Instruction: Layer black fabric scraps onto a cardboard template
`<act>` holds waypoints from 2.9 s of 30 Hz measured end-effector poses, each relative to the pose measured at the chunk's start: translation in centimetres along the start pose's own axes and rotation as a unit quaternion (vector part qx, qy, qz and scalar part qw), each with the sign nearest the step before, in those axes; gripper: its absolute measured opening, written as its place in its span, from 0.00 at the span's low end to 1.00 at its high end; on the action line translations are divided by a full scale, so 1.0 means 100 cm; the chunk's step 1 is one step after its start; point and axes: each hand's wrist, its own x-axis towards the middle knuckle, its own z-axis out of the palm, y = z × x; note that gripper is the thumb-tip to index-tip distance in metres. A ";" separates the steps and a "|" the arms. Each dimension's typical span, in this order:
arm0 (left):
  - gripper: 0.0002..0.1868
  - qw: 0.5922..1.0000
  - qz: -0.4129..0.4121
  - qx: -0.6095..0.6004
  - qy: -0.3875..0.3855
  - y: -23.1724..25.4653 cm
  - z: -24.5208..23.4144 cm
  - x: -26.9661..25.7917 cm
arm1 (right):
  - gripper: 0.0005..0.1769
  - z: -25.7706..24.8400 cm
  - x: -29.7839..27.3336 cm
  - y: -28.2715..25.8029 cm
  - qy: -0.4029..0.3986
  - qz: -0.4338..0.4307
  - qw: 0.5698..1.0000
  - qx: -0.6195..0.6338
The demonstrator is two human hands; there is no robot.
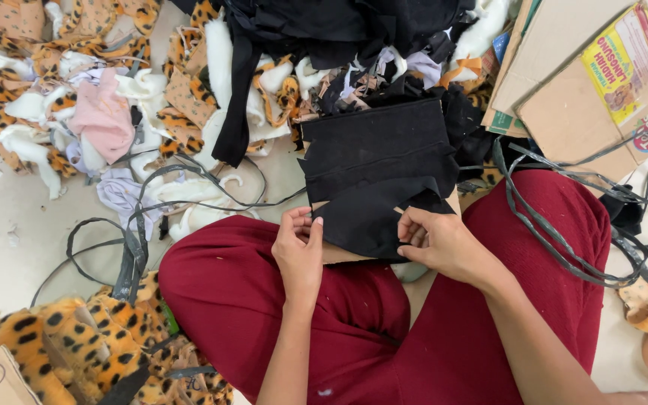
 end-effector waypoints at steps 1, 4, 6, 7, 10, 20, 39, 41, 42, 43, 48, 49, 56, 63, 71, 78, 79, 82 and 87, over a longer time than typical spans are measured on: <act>0.10 1.000 0.000 0.000 -0.001 0.000 -0.001 -0.001 | 0.10 -0.001 0.000 0.000 0.000 0.001 1.000 0.000; 0.10 0.999 -0.002 0.037 -0.010 -0.001 -0.005 -0.003 | 0.10 -0.003 0.000 0.000 0.002 0.005 1.000 0.006; 0.11 0.999 -0.006 0.044 -0.031 0.001 -0.007 -0.004 | 0.10 -0.003 0.001 0.001 0.004 -0.001 1.000 -0.002; 0.11 0.999 -0.006 0.044 -0.030 0.001 -0.008 -0.005 | 0.10 -0.002 0.001 0.001 0.004 -0.002 1.000 -0.003; 0.13 0.998 -0.013 0.040 -0.046 0.002 -0.011 -0.005 | 0.10 -0.001 0.002 0.003 0.004 -0.001 1.000 -0.004; 0.12 0.997 -0.038 0.004 -0.067 0.001 -0.015 -0.001 | 0.13 -0.006 0.003 0.011 0.025 0.027 0.991 0.129; 0.10 0.999 0.040 -0.009 0.012 -0.004 -0.001 0.010 | 0.15 -0.001 0.006 0.010 0.024 0.009 1.000 0.014; 0.10 0.999 0.039 -0.007 0.010 -0.001 -0.001 0.012 | 0.15 -0.001 0.006 0.007 0.017 0.010 1.000 0.015; 0.10 0.999 0.037 -0.003 0.008 0.000 -0.001 0.012 | 0.15 0.000 0.006 0.005 0.009 0.010 1.000 0.016; 0.10 0.999 0.037 -0.003 0.007 0.000 -0.001 0.012 | 0.15 0.000 0.007 0.006 0.009 0.011 1.000 0.016; 0.11 0.999 0.034 0.001 0.018 -0.002 0.000 0.014 | 0.13 -0.002 0.005 -0.001 0.001 0.011 1.000 0.023; 0.11 0.999 0.033 0.001 0.018 -0.001 -0.001 0.014 | 0.13 -0.003 0.004 -0.004 0.000 0.012 1.000 0.022; 0.12 0.997 0.069 -0.001 0.026 -0.005 0.003 0.014 | 0.14 0.002 0.009 0.006 0.021 -0.012 1.000 -0.001; 0.14 0.926 0.352 0.126 0.052 -0.003 0.016 -0.009 | 0.13 -0.002 0.009 0.008 0.127 -0.074 0.989 -0.031; 0.15 0.856 0.481 0.130 -0.139 -0.021 0.042 -0.035 | 0.13 -0.013 0.028 0.029 0.343 -0.138 0.919 -0.136; 0.16 0.862 0.466 0.112 -0.164 -0.018 0.041 -0.031 | 0.16 -0.009 0.031 0.025 0.327 -0.118 0.931 -0.116; 0.16 0.862 0.466 0.111 -0.164 -0.015 0.040 -0.031 | 0.16 -0.009 0.031 0.026 0.327 -0.117 0.930 -0.116; 0.17 0.882 0.442 0.086 -0.141 -0.006 0.034 -0.027 | 0.15 -0.011 0.032 0.026 0.359 -0.186 0.907 -0.117; 0.16 0.934 0.331 0.121 0.062 0.003 0.017 -0.009 | 0.15 -0.015 0.025 0.023 0.388 -0.223 0.878 -0.173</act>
